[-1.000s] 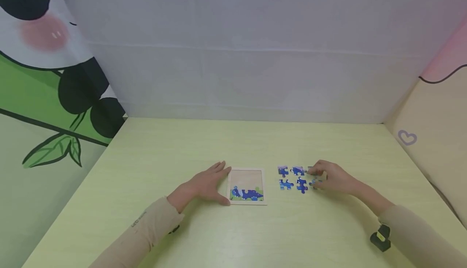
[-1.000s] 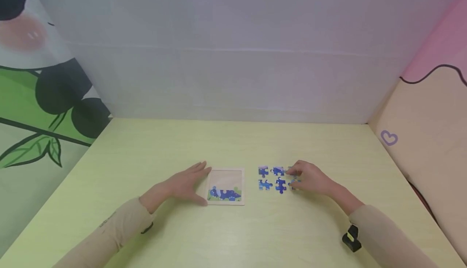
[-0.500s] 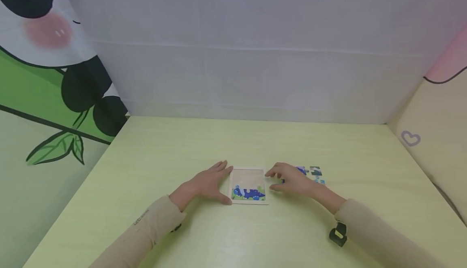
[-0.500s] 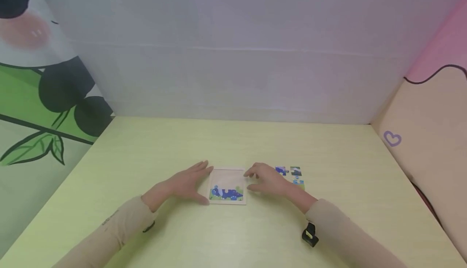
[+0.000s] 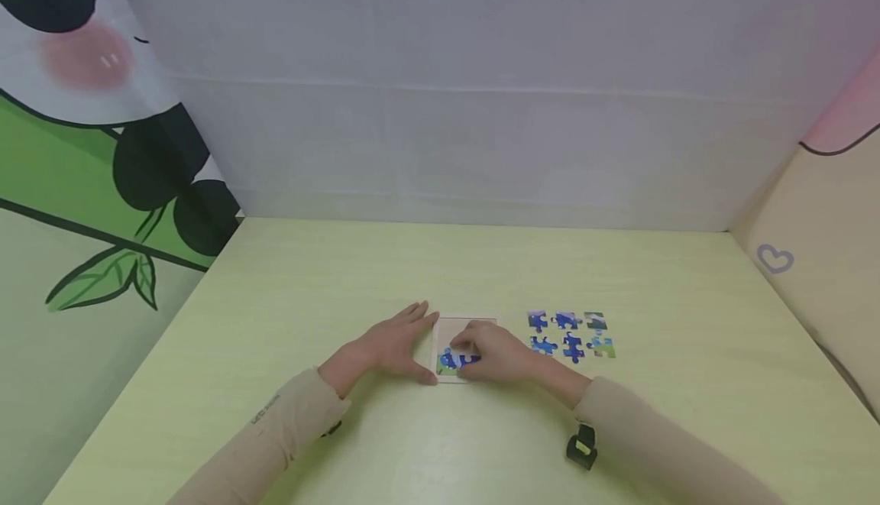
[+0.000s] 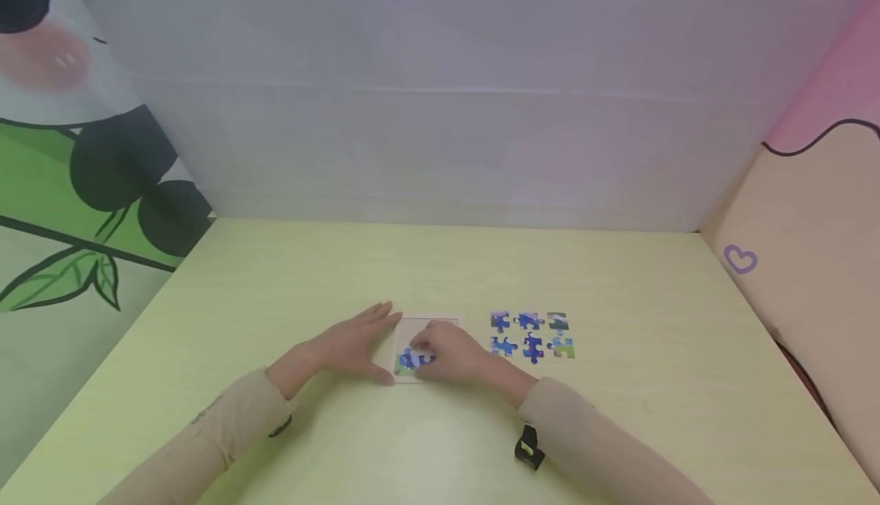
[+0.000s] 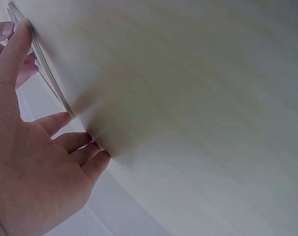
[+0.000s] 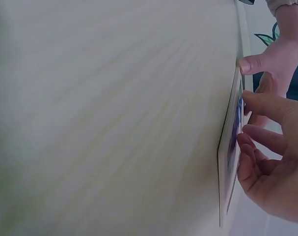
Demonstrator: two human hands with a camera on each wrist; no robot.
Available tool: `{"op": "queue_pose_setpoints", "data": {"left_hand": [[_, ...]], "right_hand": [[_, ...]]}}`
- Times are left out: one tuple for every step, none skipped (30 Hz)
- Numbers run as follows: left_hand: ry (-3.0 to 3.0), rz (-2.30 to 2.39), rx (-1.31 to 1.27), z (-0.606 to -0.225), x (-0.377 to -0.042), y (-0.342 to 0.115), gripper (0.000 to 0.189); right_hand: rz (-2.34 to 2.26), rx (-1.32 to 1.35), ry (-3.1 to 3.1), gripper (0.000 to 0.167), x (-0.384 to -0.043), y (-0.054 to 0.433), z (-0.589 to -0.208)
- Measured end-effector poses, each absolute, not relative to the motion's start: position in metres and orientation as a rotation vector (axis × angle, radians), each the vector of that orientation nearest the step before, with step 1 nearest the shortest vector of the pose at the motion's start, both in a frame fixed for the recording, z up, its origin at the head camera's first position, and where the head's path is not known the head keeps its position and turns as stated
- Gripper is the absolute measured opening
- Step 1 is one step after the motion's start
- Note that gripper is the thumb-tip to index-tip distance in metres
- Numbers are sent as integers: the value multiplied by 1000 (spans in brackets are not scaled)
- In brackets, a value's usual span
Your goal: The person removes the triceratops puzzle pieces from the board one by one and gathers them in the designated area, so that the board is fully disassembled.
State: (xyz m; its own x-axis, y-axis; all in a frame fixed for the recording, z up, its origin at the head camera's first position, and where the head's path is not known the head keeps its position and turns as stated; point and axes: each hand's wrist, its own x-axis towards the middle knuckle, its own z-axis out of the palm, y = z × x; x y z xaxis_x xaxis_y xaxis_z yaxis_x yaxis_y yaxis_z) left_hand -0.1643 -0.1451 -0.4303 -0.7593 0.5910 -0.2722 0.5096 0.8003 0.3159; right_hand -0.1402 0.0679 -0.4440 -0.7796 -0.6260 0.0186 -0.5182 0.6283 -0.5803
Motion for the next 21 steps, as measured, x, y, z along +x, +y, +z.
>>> {"op": "queue_pose_setpoints", "data": {"left_hand": [[2629, 322, 838, -430, -164, -145, 101], [2628, 322, 841, -430, -164, -145, 101], [2627, 319, 840, -430, -164, -145, 101], [2628, 318, 842, -430, -164, -145, 101], [2628, 324, 844, -431, -164, -145, 101], [2628, 316, 839, -431, -165, -145, 101], [2628, 315, 837, -431, -165, -145, 101], [2627, 310, 833, -431, -165, -145, 102], [2630, 314, 831, -431, -165, -145, 102], [2632, 312, 834, -431, -165, -145, 102], [2634, 309, 835, -431, -165, -145, 102], [2635, 302, 834, -431, -166, -146, 102], [2635, 304, 837, -431, -166, -146, 102], [2635, 305, 840, -430, -166, -146, 102], [2635, 305, 845, -430, -165, -146, 101], [2632, 305, 848, -430, -165, -146, 101], [2629, 308, 847, -430, -165, -146, 101], [2626, 310, 848, -430, -165, -146, 101], [2626, 310, 852, -430, -165, -146, 101], [2627, 310, 854, -430, -165, -146, 101], [2628, 311, 857, -430, -165, -146, 101]], "right_hand": [[-853, -954, 2670, 38, -140, 65, -444], [-840, -954, 2679, 38, -140, 63, -444], [-832, -954, 2687, 38, -140, 61, -444], [-827, -945, 2694, 38, -139, 59, -444], [-826, -931, 2701, 38, -139, 57, -444], [-824, -917, 2708, 38, -139, 56, -444], [-827, -900, 2712, 38, -138, 55, -444], [-830, -881, 2715, 37, -138, 55, -444], [-838, -862, 2715, 37, -138, 54, -444], [-857, -839, 2709, 36, -138, 53, -443], [-876, -816, 2699, 36, -138, 53, -443], [-892, -796, 2689, 35, -139, 52, -443], [-912, -778, 2677, 34, -139, 52, -442], [-928, -762, 2666, 33, -139, 51, -441], [-941, -748, 2657, 33, -140, 50, -441], [-952, -734, 2647, 32, -140, 50, -440], [-958, -726, 2640, 32, -140, 50, -440], [-962, -720, 2636, 31, -140, 49, -440], [-965, -717, 2633, 31, -140, 49, -440], [-967, -711, 2631, 31, -140, 49, -440], [-969, -706, 2630, 31, -140, 49, -440]]}}
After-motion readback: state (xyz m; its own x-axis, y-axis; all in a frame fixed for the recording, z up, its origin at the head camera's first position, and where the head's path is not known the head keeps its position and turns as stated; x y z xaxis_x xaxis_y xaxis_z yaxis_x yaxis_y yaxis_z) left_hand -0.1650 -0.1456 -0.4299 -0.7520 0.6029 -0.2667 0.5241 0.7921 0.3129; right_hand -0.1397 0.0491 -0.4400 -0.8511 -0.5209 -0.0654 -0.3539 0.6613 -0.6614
